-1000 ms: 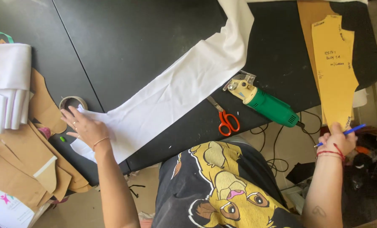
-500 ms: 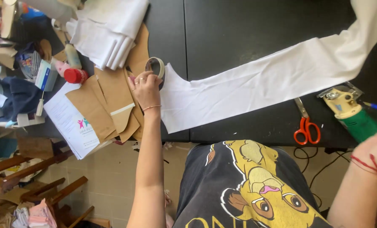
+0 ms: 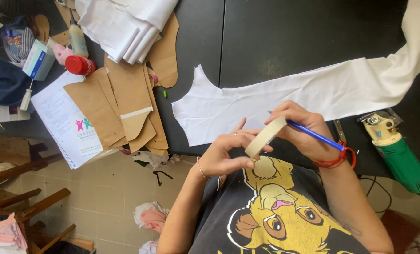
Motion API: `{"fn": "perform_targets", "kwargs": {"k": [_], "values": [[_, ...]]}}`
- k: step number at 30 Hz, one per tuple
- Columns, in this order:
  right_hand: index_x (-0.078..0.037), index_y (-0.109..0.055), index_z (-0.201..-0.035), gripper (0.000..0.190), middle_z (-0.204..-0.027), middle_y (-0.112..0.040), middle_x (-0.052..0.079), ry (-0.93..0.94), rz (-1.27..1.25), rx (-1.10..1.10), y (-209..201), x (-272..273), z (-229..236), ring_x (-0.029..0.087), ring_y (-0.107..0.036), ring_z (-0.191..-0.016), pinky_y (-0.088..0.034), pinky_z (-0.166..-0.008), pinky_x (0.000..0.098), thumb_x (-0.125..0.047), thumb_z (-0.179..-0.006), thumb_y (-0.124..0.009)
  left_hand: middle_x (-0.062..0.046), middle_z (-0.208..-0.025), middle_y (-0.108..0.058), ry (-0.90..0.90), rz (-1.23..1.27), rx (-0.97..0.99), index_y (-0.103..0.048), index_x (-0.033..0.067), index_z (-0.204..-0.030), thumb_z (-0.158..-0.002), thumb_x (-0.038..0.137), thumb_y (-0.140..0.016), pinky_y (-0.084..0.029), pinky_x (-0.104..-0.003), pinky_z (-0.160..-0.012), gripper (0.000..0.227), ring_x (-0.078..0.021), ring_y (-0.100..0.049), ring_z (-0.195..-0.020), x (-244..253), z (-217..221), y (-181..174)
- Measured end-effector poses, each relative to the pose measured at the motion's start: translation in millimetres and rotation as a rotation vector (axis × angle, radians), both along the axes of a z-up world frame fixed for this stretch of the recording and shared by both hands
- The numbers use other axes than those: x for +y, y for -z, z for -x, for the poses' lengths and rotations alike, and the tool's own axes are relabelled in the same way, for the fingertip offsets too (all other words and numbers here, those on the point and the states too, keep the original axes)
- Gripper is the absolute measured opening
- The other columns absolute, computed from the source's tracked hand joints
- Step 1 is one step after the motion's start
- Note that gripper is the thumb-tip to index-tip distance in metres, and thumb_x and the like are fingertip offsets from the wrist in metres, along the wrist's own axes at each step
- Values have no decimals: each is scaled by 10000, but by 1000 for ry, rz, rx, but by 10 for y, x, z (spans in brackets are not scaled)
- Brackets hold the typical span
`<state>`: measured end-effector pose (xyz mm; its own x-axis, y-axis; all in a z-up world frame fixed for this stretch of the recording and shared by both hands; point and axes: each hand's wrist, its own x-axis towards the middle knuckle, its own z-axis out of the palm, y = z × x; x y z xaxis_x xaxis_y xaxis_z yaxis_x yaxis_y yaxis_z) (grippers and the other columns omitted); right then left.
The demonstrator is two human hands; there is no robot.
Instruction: The person traces patterns onto white fabric using a blue pen and cardboard templates, then cuts the fabric with a rotary cutter and scissors. The person repeatedly aligns templates, marks the fabric, and cuts out pieces, stacking the cut fabric on the table.
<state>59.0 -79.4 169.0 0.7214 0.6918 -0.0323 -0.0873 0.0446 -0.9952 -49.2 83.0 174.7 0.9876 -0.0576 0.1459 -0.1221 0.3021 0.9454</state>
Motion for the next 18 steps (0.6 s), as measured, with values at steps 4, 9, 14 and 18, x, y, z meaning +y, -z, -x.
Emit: {"fn": "perform_targets", "kwargs": {"k": [4, 9, 14, 18], "values": [[-75, -671, -869, 235, -806, -548, 89, -75, 286, -430, -106, -40, -28, 169, -531, -643, -480, -639, 295, -132, -645, -718, -35, -739, -627, 30, -201, 200, -591, 94, -877, -804, 489, -517, -169, -520, -1037, 409, -191, -598, -829, 26, -1, 193], [-20, -632, -898, 552, -911, -509, 130, 111, 118, -288, -99, -61, -27, 133, -475, -694, -435, -658, 222, -488, -733, -392, 43, -489, -468, -33, -201, 297, -559, 128, -828, -879, 242, -467, -416, -241, -599, 155, -73, -401, -509, -126, -90, 149], [30, -501, -680, 450, -821, -501, 206, 284, -212, -103, -296, 101, 133, 236, -564, -695, -512, -705, 273, -328, -921, -372, 48, -465, -367, -110, -216, 363, -547, 144, -784, -862, 240, -454, -407, -241, -594, 155, -75, -354, -528, -268, -94, 141], [61, -431, -609, 240, -648, -524, 207, 271, -124, -236, -99, 79, 117, 199, -547, -435, -439, -398, 252, 71, -762, -616, 48, -453, -359, -159, -273, 373, -537, 160, -751, -854, 250, -450, -408, -232, -578, 163, -83, -351, -504, -258, -128, 163]]}}
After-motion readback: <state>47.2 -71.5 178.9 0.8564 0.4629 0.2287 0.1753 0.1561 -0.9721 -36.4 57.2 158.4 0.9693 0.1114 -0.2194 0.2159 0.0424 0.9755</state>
